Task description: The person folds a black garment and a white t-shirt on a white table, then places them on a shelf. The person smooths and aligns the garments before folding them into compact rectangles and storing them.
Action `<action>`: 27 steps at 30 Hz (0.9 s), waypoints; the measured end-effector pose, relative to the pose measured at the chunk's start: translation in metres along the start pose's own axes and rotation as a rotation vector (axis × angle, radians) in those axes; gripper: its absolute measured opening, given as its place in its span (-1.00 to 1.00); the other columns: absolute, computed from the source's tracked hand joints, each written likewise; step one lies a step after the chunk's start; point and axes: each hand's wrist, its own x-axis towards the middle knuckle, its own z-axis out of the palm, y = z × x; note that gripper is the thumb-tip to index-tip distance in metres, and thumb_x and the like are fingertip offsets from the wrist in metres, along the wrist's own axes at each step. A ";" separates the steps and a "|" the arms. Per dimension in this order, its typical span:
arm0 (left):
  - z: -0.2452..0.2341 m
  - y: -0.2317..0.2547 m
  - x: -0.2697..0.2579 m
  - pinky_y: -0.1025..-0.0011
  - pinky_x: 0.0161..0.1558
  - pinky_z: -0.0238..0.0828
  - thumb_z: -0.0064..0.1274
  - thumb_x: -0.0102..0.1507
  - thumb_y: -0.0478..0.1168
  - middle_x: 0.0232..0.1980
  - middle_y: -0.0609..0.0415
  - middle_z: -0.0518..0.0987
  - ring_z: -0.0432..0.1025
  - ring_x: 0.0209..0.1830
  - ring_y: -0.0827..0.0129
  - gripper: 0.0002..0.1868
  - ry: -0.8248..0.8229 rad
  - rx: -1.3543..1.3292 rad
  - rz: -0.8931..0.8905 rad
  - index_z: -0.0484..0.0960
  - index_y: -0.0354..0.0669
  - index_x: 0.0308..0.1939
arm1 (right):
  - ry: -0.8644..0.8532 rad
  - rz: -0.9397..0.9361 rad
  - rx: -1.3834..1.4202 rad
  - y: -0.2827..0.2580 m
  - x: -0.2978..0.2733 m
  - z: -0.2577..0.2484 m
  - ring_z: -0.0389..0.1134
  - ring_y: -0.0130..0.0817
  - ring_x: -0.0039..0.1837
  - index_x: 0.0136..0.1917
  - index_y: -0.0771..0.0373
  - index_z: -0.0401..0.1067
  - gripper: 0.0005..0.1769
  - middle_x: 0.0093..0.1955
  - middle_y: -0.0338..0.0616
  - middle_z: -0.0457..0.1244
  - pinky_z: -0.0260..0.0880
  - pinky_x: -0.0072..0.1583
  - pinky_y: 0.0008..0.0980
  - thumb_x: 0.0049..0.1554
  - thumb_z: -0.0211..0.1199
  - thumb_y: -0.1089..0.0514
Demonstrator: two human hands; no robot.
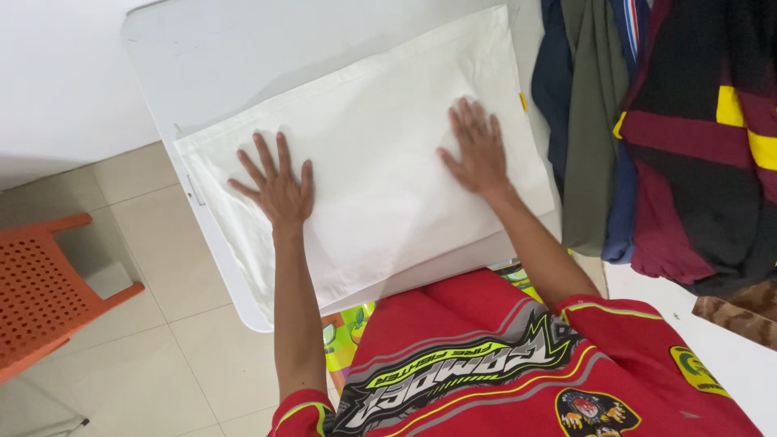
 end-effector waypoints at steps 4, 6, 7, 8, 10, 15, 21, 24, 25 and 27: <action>-0.007 -0.005 0.000 -0.54 0.37 -0.83 -0.30 0.43 0.32 0.75 0.05 -0.24 -0.52 0.69 -0.18 -0.24 -0.031 -0.003 -0.046 0.03 0.27 0.68 | -0.093 0.245 0.036 0.048 0.005 -0.030 -0.36 0.09 0.73 0.72 0.15 -0.17 -0.09 0.76 0.02 -0.32 -0.34 0.58 0.25 0.32 -0.02 -0.34; -0.006 -0.005 -0.001 -0.56 0.37 -0.83 -0.30 0.44 0.32 0.75 0.04 -0.25 -0.53 0.69 -0.21 -0.23 -0.019 -0.018 -0.026 0.03 0.25 0.68 | -0.104 0.303 -0.013 0.055 -0.006 -0.036 -0.37 0.11 0.73 0.71 0.17 -0.18 -0.08 0.76 0.03 -0.32 -0.37 0.57 0.27 0.32 -0.03 -0.35; -0.006 -0.004 -0.002 -0.57 0.36 -0.83 -0.29 0.45 0.32 0.75 0.04 -0.25 -0.53 0.69 -0.23 -0.23 -0.009 -0.027 -0.017 0.03 0.25 0.69 | -0.060 0.295 -0.051 0.052 -0.014 -0.036 -0.37 0.13 0.74 0.71 0.23 -0.19 -0.06 0.77 0.07 -0.32 -0.39 0.59 0.29 0.35 -0.03 -0.35; -0.006 -0.005 -0.002 -0.58 0.36 -0.82 -0.29 0.44 0.32 0.75 0.04 -0.26 -0.54 0.68 -0.27 -0.23 -0.009 -0.025 -0.027 0.03 0.25 0.69 | -0.016 0.286 -0.088 0.047 -0.020 -0.035 -0.37 0.16 0.75 0.71 0.29 -0.20 -0.05 0.77 0.11 -0.32 -0.40 0.61 0.30 0.37 -0.02 -0.35; -0.008 -0.008 -0.006 -0.61 0.35 -0.81 -0.29 0.43 0.33 0.75 0.06 -0.27 -0.55 0.66 -0.34 -0.22 -0.007 -0.024 -0.049 0.03 0.27 0.68 | 0.085 0.209 -0.078 0.020 -0.050 -0.021 -0.37 0.21 0.75 0.74 0.30 -0.19 -0.05 0.77 0.24 -0.33 -0.40 0.61 0.32 0.38 0.00 -0.31; -0.017 -0.019 -0.027 -0.73 0.28 -0.70 -0.33 0.41 0.37 0.74 0.08 -0.35 -0.60 0.60 -0.53 -0.18 -0.055 0.012 -0.200 -0.10 0.31 0.69 | -0.075 -0.026 0.064 -0.050 -0.107 0.022 -0.35 0.16 0.72 0.69 0.14 -0.04 -0.05 0.73 0.22 -0.30 -0.43 0.57 0.30 0.22 0.13 -0.33; -0.025 -0.020 -0.046 -0.67 0.18 -0.06 -0.35 0.38 0.41 0.71 -0.16 -0.33 -0.23 0.47 -0.71 -0.08 -0.223 0.165 -0.432 -0.24 0.15 0.68 | -0.090 -0.169 0.037 -0.013 -0.020 0.003 -0.37 0.10 0.73 0.66 0.15 0.04 0.13 0.75 0.13 -0.29 -0.44 0.59 0.30 0.05 0.25 -0.48; -0.018 -0.015 -0.064 -0.52 0.09 0.20 -0.27 0.36 0.36 0.69 -0.29 -0.18 0.27 0.31 -0.51 0.02 -0.417 0.225 -0.498 -0.25 -0.08 0.70 | -0.031 -0.006 0.006 0.008 0.024 -0.012 -0.46 0.12 0.72 0.72 0.26 -0.15 0.37 0.74 0.19 -0.40 -0.45 0.57 0.31 -0.03 0.37 -0.50; -0.014 -0.012 -0.074 -0.49 -0.03 0.27 -0.23 0.34 0.34 0.61 -0.31 -0.09 0.20 0.38 -0.38 -0.01 -0.448 0.218 -0.452 -0.16 -0.20 0.62 | 0.008 0.088 0.011 0.008 0.032 -0.013 -0.45 0.13 0.72 0.71 0.31 -0.19 0.39 0.73 0.22 -0.41 -0.42 0.58 0.30 -0.03 0.39 -0.46; -0.007 -0.008 -0.083 -0.32 -0.03 0.38 -0.19 0.35 0.29 0.48 -0.30 0.18 0.24 0.40 -0.20 -0.14 -0.549 0.188 -0.372 0.10 -0.30 0.49 | 0.091 0.279 0.016 0.006 0.041 -0.014 -0.43 0.14 0.72 0.70 0.42 -0.26 0.42 0.73 0.27 -0.43 -0.35 0.58 0.26 -0.01 0.44 -0.39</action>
